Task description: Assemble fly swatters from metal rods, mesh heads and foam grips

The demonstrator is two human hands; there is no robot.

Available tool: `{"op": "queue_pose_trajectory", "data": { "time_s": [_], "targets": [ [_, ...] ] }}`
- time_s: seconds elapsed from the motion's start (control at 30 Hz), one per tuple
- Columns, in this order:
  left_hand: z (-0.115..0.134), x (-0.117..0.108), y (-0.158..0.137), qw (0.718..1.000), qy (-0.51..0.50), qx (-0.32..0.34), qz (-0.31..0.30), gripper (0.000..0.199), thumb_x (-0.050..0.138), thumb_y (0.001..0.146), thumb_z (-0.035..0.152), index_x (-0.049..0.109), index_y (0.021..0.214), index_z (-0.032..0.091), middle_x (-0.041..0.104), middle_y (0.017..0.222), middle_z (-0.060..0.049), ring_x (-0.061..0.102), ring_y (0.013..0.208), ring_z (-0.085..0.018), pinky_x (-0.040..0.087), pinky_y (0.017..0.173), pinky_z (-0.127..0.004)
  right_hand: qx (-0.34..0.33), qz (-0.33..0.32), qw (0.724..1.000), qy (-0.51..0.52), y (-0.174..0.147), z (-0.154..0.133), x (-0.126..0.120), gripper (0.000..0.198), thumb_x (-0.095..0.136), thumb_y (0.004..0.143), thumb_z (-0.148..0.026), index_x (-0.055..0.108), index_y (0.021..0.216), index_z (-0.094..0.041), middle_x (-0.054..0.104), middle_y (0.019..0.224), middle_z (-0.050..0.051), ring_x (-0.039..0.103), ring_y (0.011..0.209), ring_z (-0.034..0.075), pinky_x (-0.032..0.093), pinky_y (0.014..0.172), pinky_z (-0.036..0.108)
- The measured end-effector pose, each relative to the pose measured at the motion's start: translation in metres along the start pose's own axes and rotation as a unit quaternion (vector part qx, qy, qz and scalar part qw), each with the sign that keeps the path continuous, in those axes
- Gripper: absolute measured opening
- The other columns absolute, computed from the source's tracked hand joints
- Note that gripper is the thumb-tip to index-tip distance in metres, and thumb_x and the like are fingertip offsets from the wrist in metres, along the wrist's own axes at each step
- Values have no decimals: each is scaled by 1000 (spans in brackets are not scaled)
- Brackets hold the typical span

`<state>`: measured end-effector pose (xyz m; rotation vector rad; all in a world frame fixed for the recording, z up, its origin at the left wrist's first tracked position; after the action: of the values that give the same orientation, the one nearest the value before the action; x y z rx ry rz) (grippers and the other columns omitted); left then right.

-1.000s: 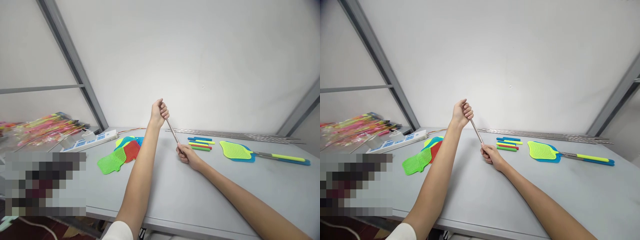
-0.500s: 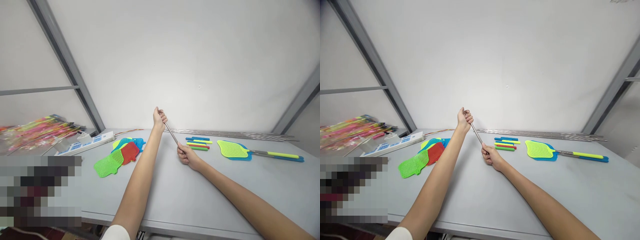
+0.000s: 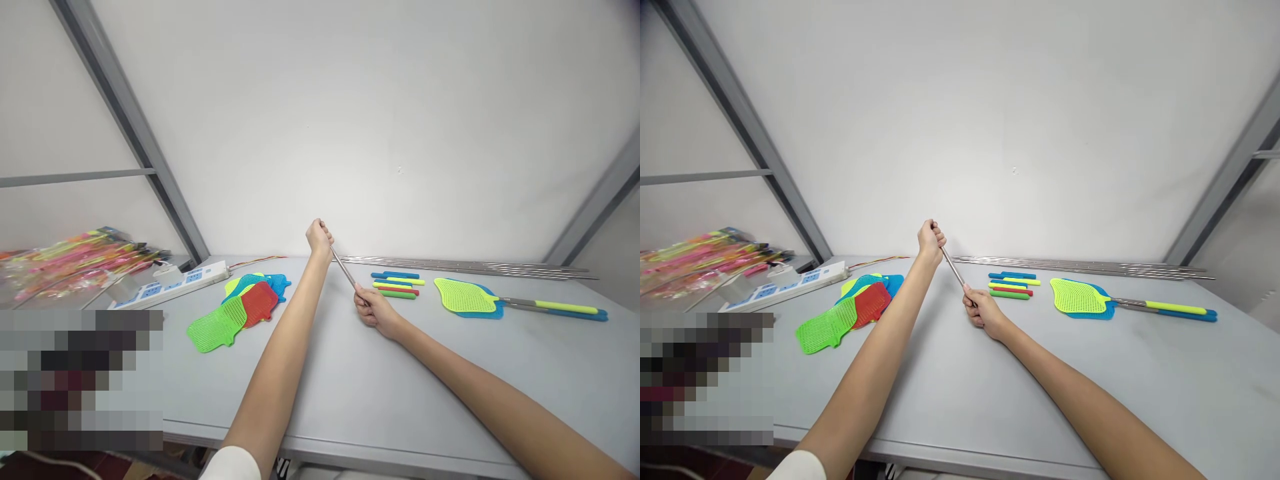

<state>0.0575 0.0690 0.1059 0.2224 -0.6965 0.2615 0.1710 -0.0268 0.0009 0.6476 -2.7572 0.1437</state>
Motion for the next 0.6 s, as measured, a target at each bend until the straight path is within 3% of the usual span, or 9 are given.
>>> {"op": "queue_pose_trajectory", "data": {
  "time_s": [0.33,0.6],
  "targets": [
    [-4,4,-8,999,29,35,19,17,38,65,15,27,52,17,15,40,10,13,29,-1,9,31,-14,-6,2,1000,16,-1,0,-4,39,46,71,-47,32,51,-17,19,39,-10,9,31,2,7,28,15],
    [-10,5,-12,999,37,23,30,18,38,66,15,27,52,17,16,41,9,13,30,-1,10,32,-15,-6,2,1000,24,0,2,-6,37,47,70,-46,33,51,-17,19,38,-10,10,30,2,7,28,15]
  ]
}}
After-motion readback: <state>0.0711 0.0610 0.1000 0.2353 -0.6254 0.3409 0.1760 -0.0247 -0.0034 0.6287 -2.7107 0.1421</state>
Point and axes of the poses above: each hand's wrist, its own y-axis towards the middle knuckle, its own x-axis out of the palm, z = x × y, the point moved 1 cm from there along y, towards the middle knuckle
